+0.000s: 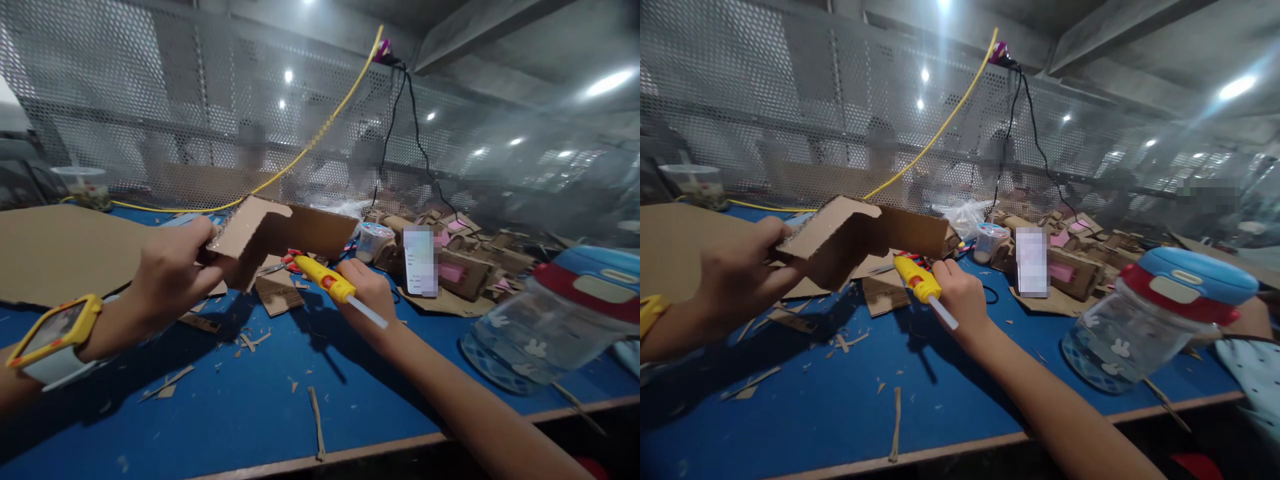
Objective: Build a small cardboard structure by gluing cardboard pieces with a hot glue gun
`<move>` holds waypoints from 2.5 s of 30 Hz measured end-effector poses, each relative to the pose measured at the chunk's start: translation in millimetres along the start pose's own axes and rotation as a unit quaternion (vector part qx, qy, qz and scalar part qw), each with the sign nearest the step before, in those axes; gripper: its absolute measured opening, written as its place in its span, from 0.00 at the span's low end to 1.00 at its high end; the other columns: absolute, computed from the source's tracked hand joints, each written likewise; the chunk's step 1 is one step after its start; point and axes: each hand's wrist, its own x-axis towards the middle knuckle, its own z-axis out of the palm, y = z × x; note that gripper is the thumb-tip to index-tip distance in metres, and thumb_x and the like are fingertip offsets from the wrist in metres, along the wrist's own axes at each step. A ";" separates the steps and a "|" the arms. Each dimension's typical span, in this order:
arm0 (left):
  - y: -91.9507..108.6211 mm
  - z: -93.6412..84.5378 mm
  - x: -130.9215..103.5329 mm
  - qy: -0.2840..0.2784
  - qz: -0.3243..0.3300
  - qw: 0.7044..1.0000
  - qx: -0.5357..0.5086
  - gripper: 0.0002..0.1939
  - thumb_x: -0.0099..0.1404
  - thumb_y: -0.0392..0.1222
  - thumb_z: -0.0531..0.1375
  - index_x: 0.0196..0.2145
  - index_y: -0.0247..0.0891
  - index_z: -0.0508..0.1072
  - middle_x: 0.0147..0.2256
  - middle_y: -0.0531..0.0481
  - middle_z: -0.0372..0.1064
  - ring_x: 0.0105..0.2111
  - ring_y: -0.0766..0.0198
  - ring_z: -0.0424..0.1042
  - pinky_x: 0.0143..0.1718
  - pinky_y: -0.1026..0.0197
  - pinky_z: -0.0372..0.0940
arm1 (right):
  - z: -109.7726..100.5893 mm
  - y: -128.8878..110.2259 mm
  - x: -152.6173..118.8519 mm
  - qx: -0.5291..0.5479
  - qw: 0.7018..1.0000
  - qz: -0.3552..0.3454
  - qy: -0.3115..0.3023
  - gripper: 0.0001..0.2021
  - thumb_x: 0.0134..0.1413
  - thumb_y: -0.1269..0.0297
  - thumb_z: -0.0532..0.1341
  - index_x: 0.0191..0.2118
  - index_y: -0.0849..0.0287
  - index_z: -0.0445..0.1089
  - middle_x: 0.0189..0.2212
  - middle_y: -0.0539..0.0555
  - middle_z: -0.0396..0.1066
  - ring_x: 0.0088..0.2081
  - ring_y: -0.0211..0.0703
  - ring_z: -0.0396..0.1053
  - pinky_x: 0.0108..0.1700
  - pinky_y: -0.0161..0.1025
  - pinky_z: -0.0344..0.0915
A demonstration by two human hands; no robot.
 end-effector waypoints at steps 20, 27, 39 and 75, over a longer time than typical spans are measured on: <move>-22.7 -2.0 24.8 -0.067 -0.286 0.956 -0.002 0.10 0.47 0.51 0.50 0.19 0.45 0.54 0.18 0.56 0.54 0.22 0.66 0.54 0.30 0.60 0.50 | 6.2 2.2 20.9 0.201 0.846 0.308 -0.386 0.23 0.71 0.47 0.54 0.30 0.59 0.69 0.22 0.53 0.73 0.19 0.39 0.70 0.24 0.35 0.64; -16.4 -3.8 16.7 -0.088 -0.339 0.936 -0.038 0.11 0.46 0.54 0.50 0.19 0.45 0.59 0.17 0.55 0.63 0.22 0.64 0.61 0.29 0.59 0.54 | -2.7 6.2 22.3 0.024 0.904 0.257 -0.342 0.30 0.71 0.43 0.51 0.28 0.62 0.74 0.33 0.68 0.79 0.39 0.57 0.78 0.34 0.40 0.61; -11.4 14.6 2.7 -0.216 -0.483 0.807 -0.261 0.11 0.46 0.50 0.56 0.24 0.41 0.65 0.18 0.56 0.62 0.17 0.67 0.62 0.18 0.64 0.57 | 2.3 15.8 15.9 0.232 0.968 0.092 -0.021 0.17 0.66 0.48 0.58 0.39 0.59 0.71 0.39 0.61 0.75 0.43 0.52 0.73 0.46 0.46 0.69; 31.1 -0.3 6.3 -0.321 -0.506 0.749 -0.284 0.27 0.40 0.55 0.55 0.36 0.40 0.77 0.17 0.57 0.64 0.15 0.65 0.62 0.16 0.62 0.63 | 9.2 -30.2 -7.2 0.308 0.944 -0.116 -0.023 0.19 0.68 0.66 0.54 0.62 0.57 0.67 0.50 0.63 0.79 0.52 0.52 0.77 0.55 0.49 0.74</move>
